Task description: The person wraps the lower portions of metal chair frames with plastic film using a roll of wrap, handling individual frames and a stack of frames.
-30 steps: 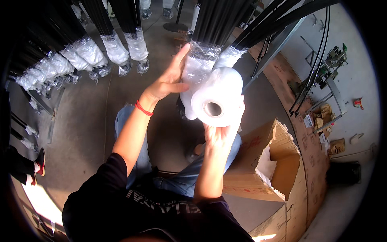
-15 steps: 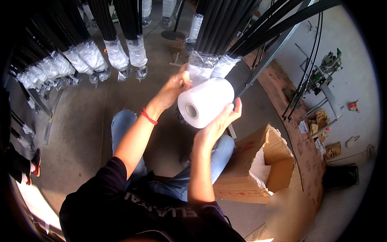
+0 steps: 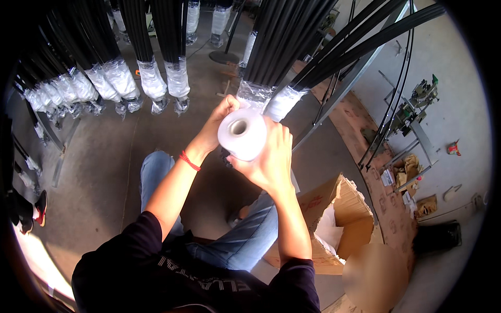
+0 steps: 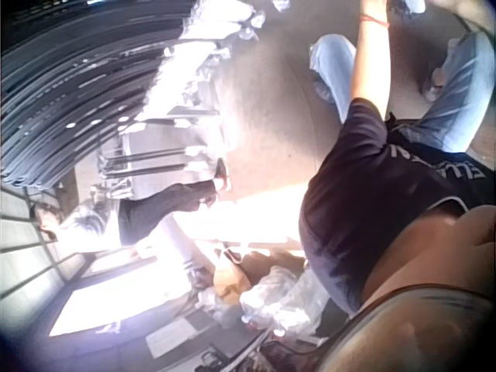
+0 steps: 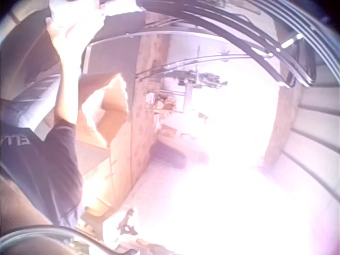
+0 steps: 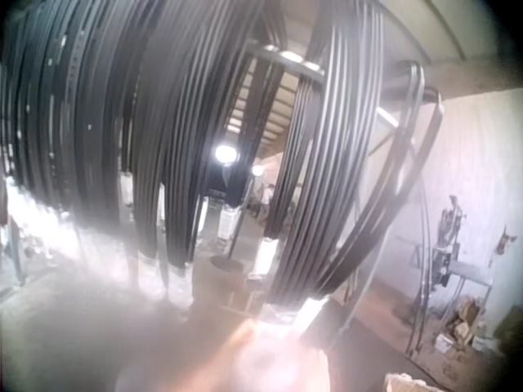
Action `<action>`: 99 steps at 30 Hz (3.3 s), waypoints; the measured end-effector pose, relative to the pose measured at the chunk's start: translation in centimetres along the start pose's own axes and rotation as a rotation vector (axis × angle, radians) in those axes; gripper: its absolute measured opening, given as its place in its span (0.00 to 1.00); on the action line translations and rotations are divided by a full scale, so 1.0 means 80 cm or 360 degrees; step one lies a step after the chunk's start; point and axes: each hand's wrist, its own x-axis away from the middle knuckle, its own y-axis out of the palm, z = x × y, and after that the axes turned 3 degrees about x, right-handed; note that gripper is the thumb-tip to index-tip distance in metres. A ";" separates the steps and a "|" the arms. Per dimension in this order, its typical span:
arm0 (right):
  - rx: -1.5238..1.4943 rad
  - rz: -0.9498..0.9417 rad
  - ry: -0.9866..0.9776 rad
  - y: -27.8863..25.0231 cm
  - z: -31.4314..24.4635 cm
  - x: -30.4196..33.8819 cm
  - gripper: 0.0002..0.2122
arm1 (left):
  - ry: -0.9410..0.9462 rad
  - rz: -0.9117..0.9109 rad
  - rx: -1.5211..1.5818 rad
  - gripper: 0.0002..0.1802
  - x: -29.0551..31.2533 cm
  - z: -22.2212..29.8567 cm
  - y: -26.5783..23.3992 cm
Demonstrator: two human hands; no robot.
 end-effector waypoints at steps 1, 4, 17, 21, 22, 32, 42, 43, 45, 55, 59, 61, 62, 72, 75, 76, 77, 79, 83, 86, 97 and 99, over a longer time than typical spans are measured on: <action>-0.0490 0.0086 0.0130 0.001 0.005 0.001 0.37 | 0.0014 0.0034 -0.0029 0.12 -0.001 -0.002 -0.002; -0.1080 0.0373 0.0421 -0.006 -0.006 0.005 0.36 | 0.0025 0.0038 -0.0025 0.15 0.001 0.005 -0.006; -0.0915 0.0848 0.0703 0.023 -0.009 -0.007 0.35 | 0.0210 0.0450 -0.0549 0.15 -0.011 0.023 -0.011; -0.0912 0.0977 0.0683 0.018 -0.016 -0.015 0.36 | 0.0316 0.0573 -0.0762 0.13 -0.036 0.030 0.002; -0.0957 0.0994 0.0667 0.018 -0.015 -0.015 0.35 | 0.0316 0.0549 -0.0732 0.12 -0.045 0.028 0.002; -0.1398 0.0671 0.0571 0.002 0.011 -0.011 0.38 | -0.0099 -0.0095 -0.0205 0.13 -0.083 0.016 -0.004; -0.1477 0.0749 0.0448 0.018 0.027 -0.021 0.37 | -0.0390 -0.0009 0.0472 0.18 -0.063 0.006 -0.006; -0.1437 0.0845 0.0497 0.016 0.024 -0.020 0.37 | -0.0354 -0.0004 0.0489 0.18 -0.064 0.001 -0.009; -0.1222 0.1043 0.0585 0.013 0.028 -0.020 0.36 | -0.0281 0.0010 0.0460 0.18 -0.067 -0.012 -0.017; -0.1063 0.0914 0.0616 0.032 0.069 -0.091 0.40 | -0.0319 0.0263 0.0277 0.15 -0.055 0.047 0.012; -0.1304 0.0803 0.0596 0.040 0.050 -0.100 0.32 | -0.0223 0.0387 -0.0170 0.17 -0.044 0.055 -0.005; -0.1323 0.0782 0.0583 0.042 0.048 -0.102 0.32 | -0.0287 0.0392 0.0098 0.21 -0.036 0.063 -0.007; -0.1337 0.0779 0.0568 0.042 0.049 -0.103 0.32 | -0.0319 0.0387 0.0234 0.23 -0.033 0.066 -0.007; -0.1312 0.0835 0.0487 0.040 0.067 -0.086 0.39 | -0.0095 0.0194 0.0140 0.20 -0.024 0.061 -0.008; -0.1396 0.0885 0.0414 0.039 0.073 -0.099 0.38 | -0.0097 0.0246 0.0205 0.15 -0.027 0.060 0.001; -0.1443 0.0834 0.0439 0.045 0.079 -0.108 0.38 | -0.0108 0.0236 0.0243 0.14 -0.027 0.061 0.006; -0.1508 0.0759 0.0411 0.050 0.085 -0.118 0.38 | -0.0110 0.0224 0.0278 0.14 -0.028 0.064 0.011; -0.1881 0.0612 0.0330 0.061 0.087 -0.140 0.36 | -0.0128 0.0200 0.0323 0.13 -0.028 0.068 0.019; -0.2740 -0.0013 -0.0017 0.102 0.106 -0.172 0.30 | -0.0145 0.0200 0.0187 0.16 -0.012 0.084 0.035; -0.2883 -0.0235 0.0016 0.124 0.099 -0.181 0.29 | 0.0153 0.0303 -0.0595 0.25 0.000 0.102 0.040; -0.2799 -0.0447 0.0257 0.158 0.067 -0.176 0.25 | 0.0641 0.0452 -0.2542 0.38 -0.023 0.180 -0.039; -0.2764 -0.0439 0.0332 0.148 0.064 -0.178 0.25 | 0.0124 -0.0027 -0.1408 0.43 -0.042 0.161 -0.060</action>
